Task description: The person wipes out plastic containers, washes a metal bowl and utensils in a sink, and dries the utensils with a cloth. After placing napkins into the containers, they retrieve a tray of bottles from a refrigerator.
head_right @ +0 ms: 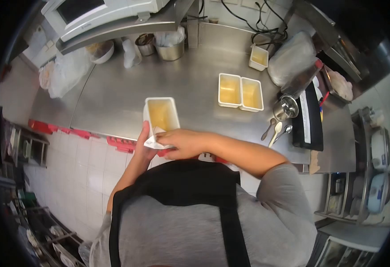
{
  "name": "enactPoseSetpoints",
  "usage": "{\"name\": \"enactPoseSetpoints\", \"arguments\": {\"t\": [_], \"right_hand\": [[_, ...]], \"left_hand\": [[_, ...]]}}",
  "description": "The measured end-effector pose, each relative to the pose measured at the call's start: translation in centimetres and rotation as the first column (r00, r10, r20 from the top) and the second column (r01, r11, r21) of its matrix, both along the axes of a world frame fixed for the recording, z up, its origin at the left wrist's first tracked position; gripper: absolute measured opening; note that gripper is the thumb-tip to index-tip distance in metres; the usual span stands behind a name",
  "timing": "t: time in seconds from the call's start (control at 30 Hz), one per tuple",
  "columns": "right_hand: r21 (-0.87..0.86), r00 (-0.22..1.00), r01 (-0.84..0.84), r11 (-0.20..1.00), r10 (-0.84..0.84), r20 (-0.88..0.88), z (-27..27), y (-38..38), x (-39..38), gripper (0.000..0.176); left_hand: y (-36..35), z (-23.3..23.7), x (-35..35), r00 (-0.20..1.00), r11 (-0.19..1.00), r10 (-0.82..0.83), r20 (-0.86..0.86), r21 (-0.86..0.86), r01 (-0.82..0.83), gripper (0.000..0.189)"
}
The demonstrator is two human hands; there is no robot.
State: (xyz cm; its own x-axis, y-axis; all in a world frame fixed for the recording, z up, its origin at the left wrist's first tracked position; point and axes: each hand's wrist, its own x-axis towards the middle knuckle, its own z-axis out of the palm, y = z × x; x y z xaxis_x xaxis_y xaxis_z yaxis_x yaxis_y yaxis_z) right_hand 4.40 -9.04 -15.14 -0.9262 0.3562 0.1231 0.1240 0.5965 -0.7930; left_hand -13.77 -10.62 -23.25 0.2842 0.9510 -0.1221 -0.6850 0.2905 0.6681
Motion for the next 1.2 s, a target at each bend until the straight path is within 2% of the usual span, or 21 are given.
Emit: {"name": "enactPoseSetpoints", "arguments": {"t": [0.03, 0.1, 0.13, 0.17, 0.23, 0.33, 0.43, 0.5, 0.53, 0.6, 0.7, 0.73, 0.77, 0.83, 0.87, 0.93, 1.03, 1.1, 1.13, 1.17, 1.2], "right_hand": [[0.158, 0.995, -0.052, 0.986, 0.036, 0.098, 0.4, -0.2, 1.3, 0.052], [0.444, 0.958, -0.180, 0.878, 0.054, 0.281, 1.7, -0.6, 4.4, 0.064], [0.392, 0.933, -0.223, 0.892, 0.080, 0.350, 2.2, 0.4, 5.1, 0.079], [0.493, 0.916, -0.254, 0.832, 0.043, 0.399, 0.8, 1.7, 6.6, 0.089], [0.632, 0.923, -0.190, 0.751, -0.082, 0.376, -0.8, 3.4, 9.5, 0.096], [0.736, 0.892, -0.204, 0.646, -0.187, 0.411, -1.2, 4.4, 11.5, 0.098], [0.683, 0.854, -0.214, 0.698, -0.205, 0.477, -0.5, 3.3, 11.4, 0.089], [0.278, 0.808, -0.173, 0.945, -0.025, 0.589, 1.3, 3.0, 10.7, 0.085], [0.052, 0.791, -0.133, 0.990, 0.075, 0.607, 1.8, 3.0, 10.5, 0.083], [-0.051, 0.907, -0.035, 0.998, 0.053, 0.417, 1.3, 2.9, 11.4, 0.079], [-0.210, 0.973, 0.017, 0.978, 0.032, 0.229, 1.5, 2.6, 11.6, 0.081], [-0.261, 0.983, 0.022, 0.965, 0.027, 0.181, 1.7, 2.5, 11.5, 0.082], [-0.059, 0.979, 0.048, 0.997, -0.036, 0.199, 1.0, 3.0, 11.3, 0.084], [0.345, 0.965, 0.095, 0.934, -0.172, 0.201, -0.9, 5.4, 10.9, 0.088], [0.398, 0.927, 0.151, 0.905, -0.269, 0.260, -1.1, 6.7, 11.3, 0.094], [0.421, 0.952, 0.103, 0.901, -0.213, 0.222, -1.1, 6.8, 11.2, 0.093], [0.518, 0.946, 0.059, 0.854, -0.213, 0.245, -1.0, 5.6, 10.5, 0.089], [0.589, 0.928, 0.019, 0.808, -0.234, 0.291, -1.0, 3.9, 9.9, 0.087], [0.375, 0.883, -0.113, 0.920, -0.080, 0.463, 0.3, 3.7, 8.4, 0.082], [0.203, 0.915, -0.016, 0.979, -0.068, 0.397, 0.9, 3.5, 8.2, 0.080], [0.022, 0.943, 0.073, 0.997, -0.076, 0.323, 1.4, 3.6, 7.9, 0.077]], "left_hand": [[0.0, -0.4, 1.2, 1.000, 1.000, -0.015, -0.011, -0.025, 0.015, 0.060], [0.5, -0.8, 4.3, 0.996, 0.990, -0.081, 0.047, -0.112, 0.085, 0.060], [0.8, -0.4, 6.0, 0.989, 0.979, -0.124, 0.082, -0.152, 0.136, 0.060], [0.8, -0.1, 7.5, 0.978, 0.965, -0.169, 0.120, -0.182, 0.189, 0.060], [0.8, 0.8, 9.9, 0.979, 0.966, -0.175, 0.109, -0.175, 0.192, 0.060], [1.8, 1.5, 11.1, 0.985, 0.968, -0.170, 0.033, -0.181, 0.174, 0.062], [2.7, 1.7, 11.9, 0.994, 0.991, -0.098, -0.048, -0.090, 0.094, 0.062], [2.9, 1.4, 12.5, 0.990, 0.998, -0.057, -0.132, -0.034, 0.053, 0.061], [3.0, 1.3, 12.5, 0.986, 0.997, -0.073, -0.151, -0.010, 0.072, 0.060], [3.2, 1.0, 12.4, 0.976, 0.992, -0.114, -0.186, 0.035, 0.123, 0.059], [3.7, 0.1, 11.3, 0.970, 0.968, -0.218, 0.110, -0.105, 0.229, 0.059], [3.8, 0.1, 11.5, 0.969, 0.962, -0.219, 0.115, -0.143, 0.234, 0.060], [4.0, 0.1, 11.7, 0.968, 0.954, -0.222, 0.118, -0.181, 0.240, 0.061], [4.2, 0.8, 12.1, 0.969, 0.948, -0.227, 0.101, -0.207, 0.244, 0.062], [4.1, 1.4, 12.1, 0.970, 0.951, -0.227, 0.082, -0.194, 0.239, 0.063], [4.0, 2.5, 11.9, 0.975, 0.959, -0.204, 0.082, -0.182, 0.216, 0.060], [5.5, 2.1, 9.6, 0.966, 0.990, -0.143, -0.215, -0.033, 0.140, 0.056], [6.5, 1.0, 8.7, 0.954, 0.982, -0.187, -0.233, -0.037, 0.183, 0.054], [6.7, 0.7, 8.4, 0.950, 0.982, -0.184, -0.254, -0.019, 0.185, 0.054], [7.0, 0.4, 8.0, 0.942, 0.981, -0.185, -0.281, 0.000, 0.193, 0.054], [7.5, 0.3, 7.5, 0.966, 0.987, -0.158, -0.205, -0.019, 0.157, 0.054]]}}
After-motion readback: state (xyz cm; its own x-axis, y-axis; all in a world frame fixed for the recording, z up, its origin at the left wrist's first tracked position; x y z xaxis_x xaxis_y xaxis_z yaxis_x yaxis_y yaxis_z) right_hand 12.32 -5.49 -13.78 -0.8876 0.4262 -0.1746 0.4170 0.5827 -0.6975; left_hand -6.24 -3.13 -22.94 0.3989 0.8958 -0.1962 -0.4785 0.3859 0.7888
